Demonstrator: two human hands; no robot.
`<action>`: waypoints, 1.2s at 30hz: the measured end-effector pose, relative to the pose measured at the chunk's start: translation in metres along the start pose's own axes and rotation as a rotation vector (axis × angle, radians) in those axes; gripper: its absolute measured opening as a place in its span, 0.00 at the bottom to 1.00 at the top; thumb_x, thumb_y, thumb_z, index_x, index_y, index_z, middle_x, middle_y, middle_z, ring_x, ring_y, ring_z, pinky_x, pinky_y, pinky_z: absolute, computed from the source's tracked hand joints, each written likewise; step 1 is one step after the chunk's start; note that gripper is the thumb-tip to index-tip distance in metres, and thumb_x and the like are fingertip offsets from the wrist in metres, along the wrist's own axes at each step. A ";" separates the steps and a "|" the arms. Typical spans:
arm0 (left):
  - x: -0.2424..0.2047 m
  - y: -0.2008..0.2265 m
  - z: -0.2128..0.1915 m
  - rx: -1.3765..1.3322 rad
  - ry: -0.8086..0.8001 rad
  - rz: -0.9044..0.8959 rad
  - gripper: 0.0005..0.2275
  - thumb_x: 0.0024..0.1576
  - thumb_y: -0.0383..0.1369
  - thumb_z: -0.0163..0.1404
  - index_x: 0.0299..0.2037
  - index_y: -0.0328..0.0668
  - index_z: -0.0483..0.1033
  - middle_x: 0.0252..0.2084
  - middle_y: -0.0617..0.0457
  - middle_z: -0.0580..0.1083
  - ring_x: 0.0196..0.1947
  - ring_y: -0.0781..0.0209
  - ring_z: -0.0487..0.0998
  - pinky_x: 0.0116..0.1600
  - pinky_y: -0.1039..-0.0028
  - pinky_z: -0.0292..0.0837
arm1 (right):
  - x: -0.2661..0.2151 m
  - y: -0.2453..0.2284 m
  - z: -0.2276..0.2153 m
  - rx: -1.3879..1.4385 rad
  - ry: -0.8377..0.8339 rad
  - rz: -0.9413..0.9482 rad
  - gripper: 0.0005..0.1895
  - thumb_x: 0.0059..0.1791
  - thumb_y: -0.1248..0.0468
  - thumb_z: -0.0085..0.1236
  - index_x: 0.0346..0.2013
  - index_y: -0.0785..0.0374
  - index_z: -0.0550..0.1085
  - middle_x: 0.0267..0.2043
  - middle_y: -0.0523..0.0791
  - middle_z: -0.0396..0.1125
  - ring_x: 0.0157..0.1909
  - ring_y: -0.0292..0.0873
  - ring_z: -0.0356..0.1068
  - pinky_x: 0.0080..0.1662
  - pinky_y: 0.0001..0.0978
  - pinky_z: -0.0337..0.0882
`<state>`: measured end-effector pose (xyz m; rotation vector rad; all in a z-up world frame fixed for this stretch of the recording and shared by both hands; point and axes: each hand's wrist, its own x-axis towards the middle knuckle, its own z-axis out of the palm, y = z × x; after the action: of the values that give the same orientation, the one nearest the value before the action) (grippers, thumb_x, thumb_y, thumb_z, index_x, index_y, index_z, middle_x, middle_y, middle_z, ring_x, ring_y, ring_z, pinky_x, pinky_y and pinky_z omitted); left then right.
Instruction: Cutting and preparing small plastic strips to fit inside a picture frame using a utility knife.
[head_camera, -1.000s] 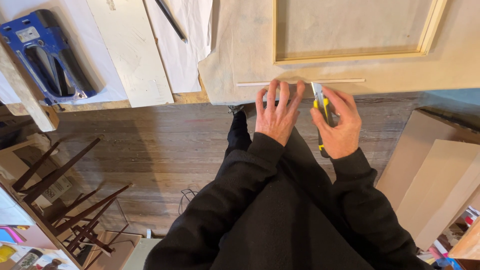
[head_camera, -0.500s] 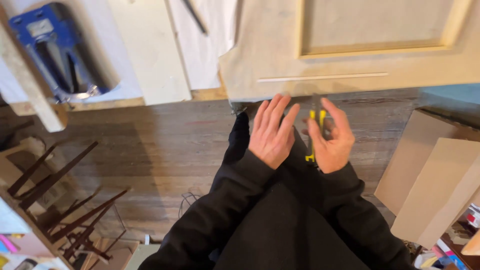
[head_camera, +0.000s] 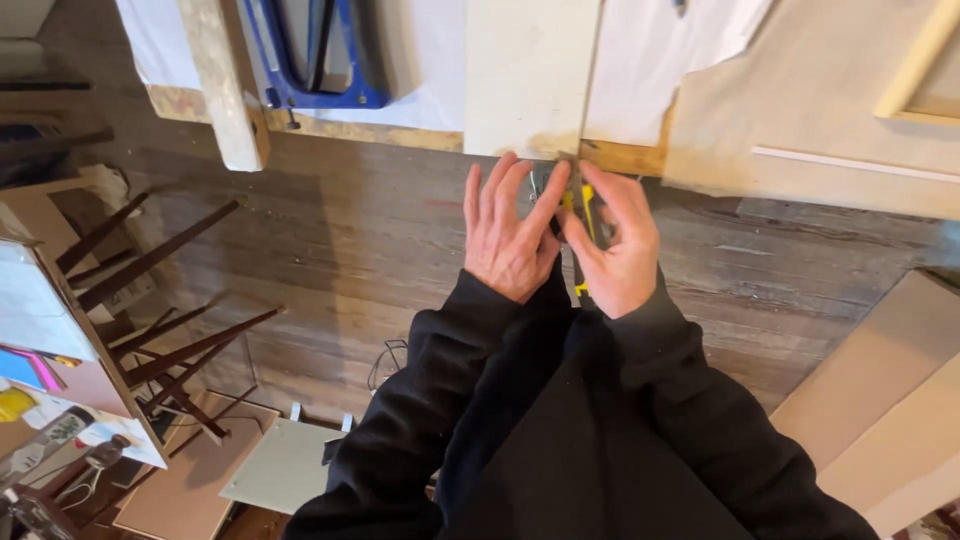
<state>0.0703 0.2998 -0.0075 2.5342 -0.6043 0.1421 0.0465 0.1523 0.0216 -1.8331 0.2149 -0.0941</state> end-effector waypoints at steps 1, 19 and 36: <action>0.003 -0.004 -0.003 0.001 0.001 -0.004 0.29 0.57 0.29 0.51 0.72 0.55 0.73 0.64 0.42 0.68 0.73 0.37 0.67 0.79 0.36 0.52 | 0.002 -0.001 0.004 0.000 -0.005 0.000 0.29 0.55 0.76 0.64 0.71 0.67 0.70 0.57 0.57 0.64 0.64 0.66 0.70 0.50 0.59 0.81; 0.010 -0.027 -0.003 -0.041 -0.093 -0.004 0.34 0.52 0.32 0.52 0.75 0.60 0.67 0.65 0.43 0.67 0.77 0.42 0.64 0.81 0.32 0.44 | 0.010 -0.013 0.019 -0.124 0.000 0.135 0.29 0.55 0.75 0.66 0.71 0.60 0.71 0.60 0.58 0.59 0.59 0.69 0.73 0.45 0.59 0.82; 0.013 -0.027 -0.007 -0.061 -0.087 -0.004 0.35 0.50 0.34 0.53 0.74 0.53 0.68 0.64 0.43 0.68 0.76 0.42 0.65 0.80 0.33 0.46 | 0.012 -0.007 0.014 -0.233 -0.031 0.112 0.27 0.54 0.69 0.70 0.69 0.58 0.76 0.58 0.54 0.63 0.62 0.55 0.69 0.53 0.54 0.78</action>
<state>0.0941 0.3193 -0.0113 2.4926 -0.6272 0.0121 0.0617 0.1645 0.0238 -2.0480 0.3169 0.0393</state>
